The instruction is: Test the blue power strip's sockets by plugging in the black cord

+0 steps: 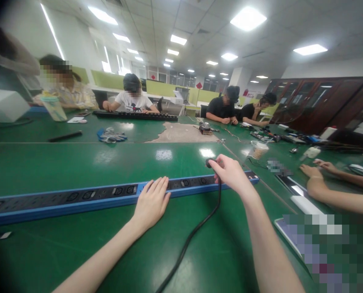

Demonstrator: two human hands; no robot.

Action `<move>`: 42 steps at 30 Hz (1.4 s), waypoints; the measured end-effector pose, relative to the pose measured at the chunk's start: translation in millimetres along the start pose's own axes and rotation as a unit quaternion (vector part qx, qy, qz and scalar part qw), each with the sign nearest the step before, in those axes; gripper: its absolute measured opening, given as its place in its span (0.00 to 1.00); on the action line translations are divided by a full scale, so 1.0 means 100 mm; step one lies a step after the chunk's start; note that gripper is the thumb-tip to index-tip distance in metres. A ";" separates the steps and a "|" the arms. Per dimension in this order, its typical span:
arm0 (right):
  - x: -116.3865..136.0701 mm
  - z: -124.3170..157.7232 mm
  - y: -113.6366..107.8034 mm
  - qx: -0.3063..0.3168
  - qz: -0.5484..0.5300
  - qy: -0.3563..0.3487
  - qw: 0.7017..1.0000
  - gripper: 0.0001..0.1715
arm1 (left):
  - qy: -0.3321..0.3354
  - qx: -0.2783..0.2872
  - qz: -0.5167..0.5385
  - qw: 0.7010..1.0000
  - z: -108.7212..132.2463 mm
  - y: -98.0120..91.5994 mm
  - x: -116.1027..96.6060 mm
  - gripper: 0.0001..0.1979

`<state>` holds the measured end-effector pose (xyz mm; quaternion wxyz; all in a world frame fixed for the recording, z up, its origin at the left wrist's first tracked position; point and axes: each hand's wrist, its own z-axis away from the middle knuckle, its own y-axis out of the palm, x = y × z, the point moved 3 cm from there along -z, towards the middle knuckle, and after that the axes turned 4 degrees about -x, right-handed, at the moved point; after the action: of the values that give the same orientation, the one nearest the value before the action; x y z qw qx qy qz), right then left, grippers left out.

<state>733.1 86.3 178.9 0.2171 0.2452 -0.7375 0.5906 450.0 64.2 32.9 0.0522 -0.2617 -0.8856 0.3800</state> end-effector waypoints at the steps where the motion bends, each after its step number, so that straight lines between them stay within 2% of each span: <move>1: -0.11 0.00 0.01 0.011 0.019 0.002 1.000 0.21 | -0.001 0.004 0.000 1.000 0.00 0.01 0.00 0.29; 4: -0.34 -0.04 0.11 0.051 0.071 -0.017 0.996 0.17 | -0.001 0.015 -0.002 1.000 -0.01 0.02 0.00 0.29; 6: -0.40 -0.10 0.19 0.070 0.069 -0.032 0.995 0.15 | -0.003 0.018 -0.004 1.000 -0.01 0.03 -0.01 0.28; 9: -0.34 -0.16 0.27 0.098 0.015 -0.037 0.994 0.14 | -0.006 0.021 -0.006 1.000 -0.01 0.05 -0.01 0.28; 11: -0.25 -0.17 0.31 0.107 -0.015 -0.035 0.994 0.17 | -0.005 0.021 -0.005 1.000 -0.01 0.05 -0.01 0.28; 14: -0.13 -0.17 0.39 0.096 0.011 -0.052 0.994 0.22 | -0.003 0.014 0.000 1.000 -0.01 0.06 -0.01 0.29; 17: -0.12 -0.18 0.51 0.073 0.054 -0.074 0.993 0.17 | -0.002 0.015 0.001 1.000 -0.01 0.06 -0.01 0.29; 19: -0.15 -0.20 0.59 0.070 0.051 -0.063 0.994 0.16 | -0.003 0.020 -0.001 1.000 -0.02 0.06 -0.01 0.29; 21: -0.19 -0.20 0.63 0.103 0.019 -0.036 0.994 0.18 | -0.005 0.021 -0.001 1.000 -0.02 0.06 -0.01 0.29; 23: -0.21 -0.18 0.63 0.162 -0.023 -0.022 0.986 0.20 | -0.004 0.017 0.004 1.000 -0.02 0.06 -0.01 0.29; 26: -0.23 -0.14 0.52 0.217 -0.027 -0.051 0.974 0.26 | -0.003 0.012 0.010 1.000 -0.02 0.06 -0.01 0.29; 28: -0.24 -0.13 0.43 0.202 0.020 -0.090 0.975 0.26 | -0.004 0.015 0.009 1.000 -0.01 0.06 -0.01 0.29; 31: -0.25 -0.15 0.34 0.154 0.119 -0.129 0.972 0.19 | -0.006 0.022 0.004 1.000 -0.02 0.06 -0.01 0.29; 35: -0.19 -0.14 0.32 0.108 0.230 -0.158 0.954 0.14 | -0.004 0.020 0.003 1.000 -0.02 0.05 -0.02 0.29; 38: -0.10 -0.12 0.32 0.070 0.246 -0.186 0.949 0.13 | -0.002 0.018 -0.002 1.000 -0.02 0.05 -0.01 0.29; 42: -0.06 -0.14 0.40 0.011 0.230 -0.166 0.959 0.18 | 0.002 0.026 -0.010 1.000 -0.02 0.06 -0.01 0.28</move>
<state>713.1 107.7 147.7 -0.0529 0.1659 -0.7934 0.5832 453.6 68.3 30.6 0.0644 -0.2524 -0.8777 0.4022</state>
